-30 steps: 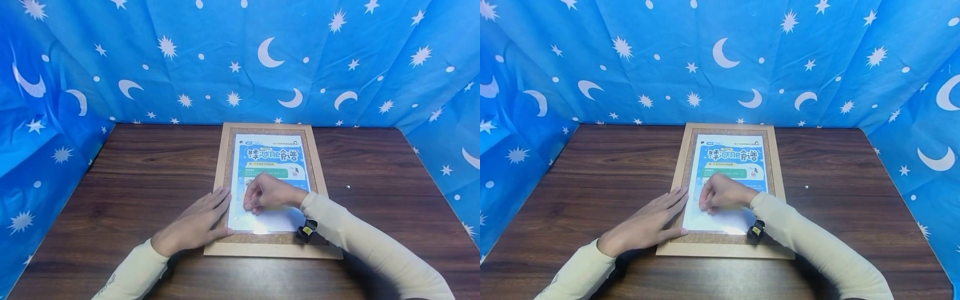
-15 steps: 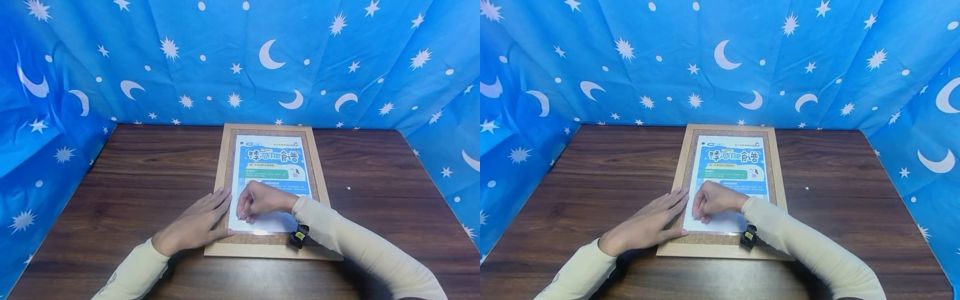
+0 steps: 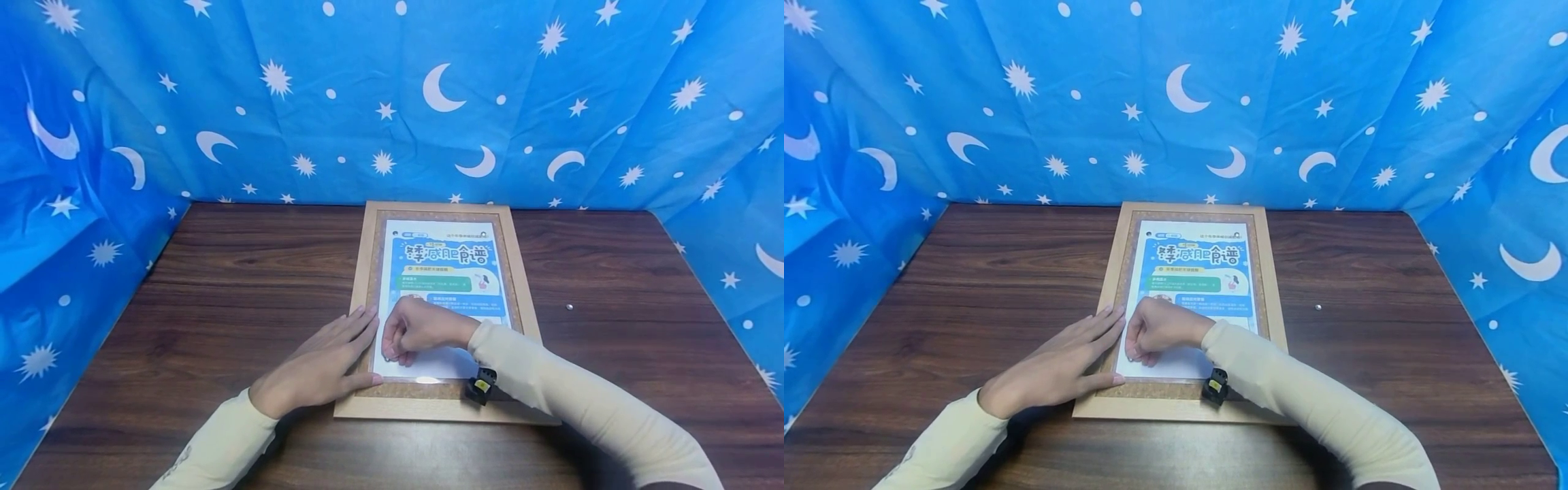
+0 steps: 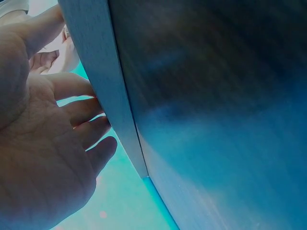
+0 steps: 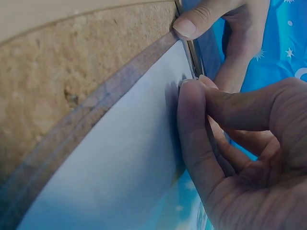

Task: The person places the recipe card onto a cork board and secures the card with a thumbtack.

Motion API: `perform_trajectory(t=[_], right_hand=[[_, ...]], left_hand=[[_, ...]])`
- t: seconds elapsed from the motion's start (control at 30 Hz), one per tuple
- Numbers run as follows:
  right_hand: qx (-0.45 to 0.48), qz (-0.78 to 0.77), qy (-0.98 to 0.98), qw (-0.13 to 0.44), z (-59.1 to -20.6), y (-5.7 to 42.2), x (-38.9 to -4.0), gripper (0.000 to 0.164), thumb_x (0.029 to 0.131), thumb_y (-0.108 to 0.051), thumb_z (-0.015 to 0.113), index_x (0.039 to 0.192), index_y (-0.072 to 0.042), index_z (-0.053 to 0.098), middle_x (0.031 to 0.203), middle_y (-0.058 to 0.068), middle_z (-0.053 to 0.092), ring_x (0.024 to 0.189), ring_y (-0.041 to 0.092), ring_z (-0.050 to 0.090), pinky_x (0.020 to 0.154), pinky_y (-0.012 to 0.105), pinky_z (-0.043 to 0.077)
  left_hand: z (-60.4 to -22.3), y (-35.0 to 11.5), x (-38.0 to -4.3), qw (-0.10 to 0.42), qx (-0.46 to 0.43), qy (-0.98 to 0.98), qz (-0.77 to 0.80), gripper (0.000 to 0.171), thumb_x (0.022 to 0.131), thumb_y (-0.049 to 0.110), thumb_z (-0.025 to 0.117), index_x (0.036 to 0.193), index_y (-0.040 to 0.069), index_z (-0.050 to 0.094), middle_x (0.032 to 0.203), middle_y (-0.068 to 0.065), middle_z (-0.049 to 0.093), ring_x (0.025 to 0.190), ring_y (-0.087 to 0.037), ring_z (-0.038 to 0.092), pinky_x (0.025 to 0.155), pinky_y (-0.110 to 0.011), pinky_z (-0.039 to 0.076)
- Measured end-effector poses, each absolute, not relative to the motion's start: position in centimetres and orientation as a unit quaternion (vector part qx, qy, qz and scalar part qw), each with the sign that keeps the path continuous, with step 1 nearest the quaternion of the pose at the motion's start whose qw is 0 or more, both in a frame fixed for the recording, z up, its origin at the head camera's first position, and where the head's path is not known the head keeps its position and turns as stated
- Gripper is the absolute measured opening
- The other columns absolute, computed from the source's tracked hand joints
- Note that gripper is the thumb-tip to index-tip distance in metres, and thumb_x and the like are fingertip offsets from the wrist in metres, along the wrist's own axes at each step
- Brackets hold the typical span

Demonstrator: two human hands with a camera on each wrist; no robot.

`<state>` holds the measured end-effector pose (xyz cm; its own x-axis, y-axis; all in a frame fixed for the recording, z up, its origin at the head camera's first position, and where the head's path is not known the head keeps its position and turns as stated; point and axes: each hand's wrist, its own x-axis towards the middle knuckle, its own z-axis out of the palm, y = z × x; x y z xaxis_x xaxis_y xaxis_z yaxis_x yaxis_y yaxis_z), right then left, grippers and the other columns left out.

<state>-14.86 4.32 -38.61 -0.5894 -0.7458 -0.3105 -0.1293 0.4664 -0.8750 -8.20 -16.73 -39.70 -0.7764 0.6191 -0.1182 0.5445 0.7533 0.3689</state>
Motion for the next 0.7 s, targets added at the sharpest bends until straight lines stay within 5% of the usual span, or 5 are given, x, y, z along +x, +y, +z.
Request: perform_trajectory(t=[0.7], right_hand=[[-0.27,-0.403,0.788,0.379,-38.55,4.11,-15.31,0.016,0.085,0.012,0.068,0.08,-0.001,0.075,0.069,0.01,0.073,0.056,0.018,0.068,0.058,0.031,0.06]], left_hand=[[-39.44,-16.63,-8.17,0.116,0.318,0.928,0.155,0.083,0.099,0.049,0.062,0.154,-0.005,0.033,0.165,-0.02,0.024,0.153,-0.036,0.018,0.122,-0.054,0.021]])
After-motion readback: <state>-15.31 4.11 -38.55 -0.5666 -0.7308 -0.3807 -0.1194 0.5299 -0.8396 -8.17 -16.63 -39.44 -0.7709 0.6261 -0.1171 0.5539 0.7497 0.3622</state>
